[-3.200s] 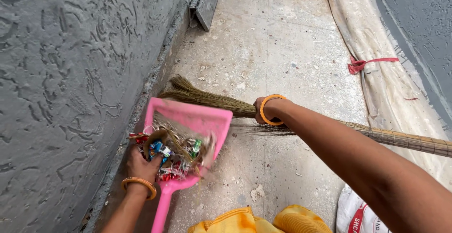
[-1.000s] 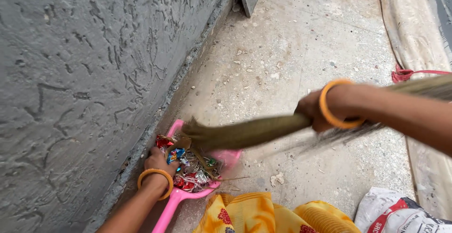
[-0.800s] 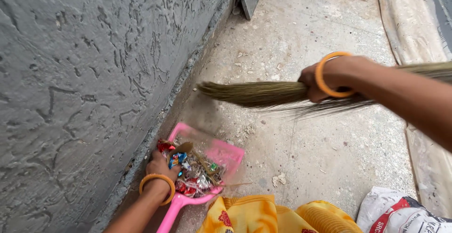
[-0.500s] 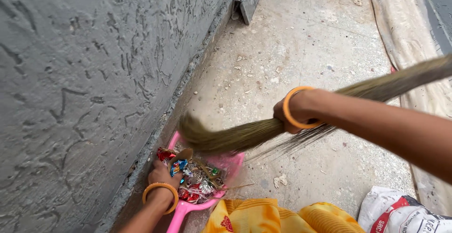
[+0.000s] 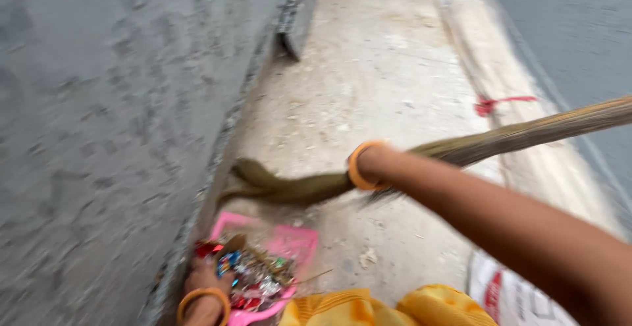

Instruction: The person sweeps debris into a pink dustpan using a broom and their hands. They continue sweeping the floor and along the base of a wall to gather the remaining trash.

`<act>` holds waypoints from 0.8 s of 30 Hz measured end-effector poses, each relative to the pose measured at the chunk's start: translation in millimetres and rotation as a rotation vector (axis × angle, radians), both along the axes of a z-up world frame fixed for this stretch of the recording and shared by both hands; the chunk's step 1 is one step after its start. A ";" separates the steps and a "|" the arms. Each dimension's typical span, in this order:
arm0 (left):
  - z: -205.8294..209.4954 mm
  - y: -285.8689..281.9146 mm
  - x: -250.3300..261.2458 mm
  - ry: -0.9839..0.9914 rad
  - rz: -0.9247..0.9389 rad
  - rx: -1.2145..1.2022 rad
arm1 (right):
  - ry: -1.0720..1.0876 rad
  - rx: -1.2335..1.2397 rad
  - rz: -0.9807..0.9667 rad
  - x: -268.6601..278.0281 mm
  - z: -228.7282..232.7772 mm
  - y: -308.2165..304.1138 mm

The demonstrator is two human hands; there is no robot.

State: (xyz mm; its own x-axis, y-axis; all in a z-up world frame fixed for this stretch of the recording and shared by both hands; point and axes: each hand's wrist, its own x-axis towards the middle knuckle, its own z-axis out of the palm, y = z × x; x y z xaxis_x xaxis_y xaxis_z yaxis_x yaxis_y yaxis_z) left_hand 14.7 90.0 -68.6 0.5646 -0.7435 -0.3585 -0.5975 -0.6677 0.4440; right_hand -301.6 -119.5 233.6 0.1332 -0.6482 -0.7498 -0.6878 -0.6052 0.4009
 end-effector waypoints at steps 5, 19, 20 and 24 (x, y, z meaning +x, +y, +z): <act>-45.1 -14.4 14.8 -0.106 -0.027 0.066 | -0.145 0.055 -0.071 8.6 11.7 38.7; -109.0 -24.0 83.6 -0.201 -0.038 0.141 | -0.290 -0.091 -0.187 -105.9 32.3 3.4; -122.1 -26.0 94.6 -0.230 -0.059 0.136 | -0.279 -0.074 -0.184 -113.6 13.4 1.3; -139.3 -23.6 116.4 -0.136 -0.021 0.121 | -0.243 0.005 -0.131 -111.0 -64.4 -6.0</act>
State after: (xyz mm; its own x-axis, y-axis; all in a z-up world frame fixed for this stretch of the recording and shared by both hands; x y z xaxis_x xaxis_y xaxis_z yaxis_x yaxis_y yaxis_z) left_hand 131.1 66.4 -207.9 0.5986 -0.7117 -0.3676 -0.6609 -0.6981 0.2754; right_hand -412.6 -125.5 169.2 0.2252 -0.6680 -0.7093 -0.8359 -0.5064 0.2116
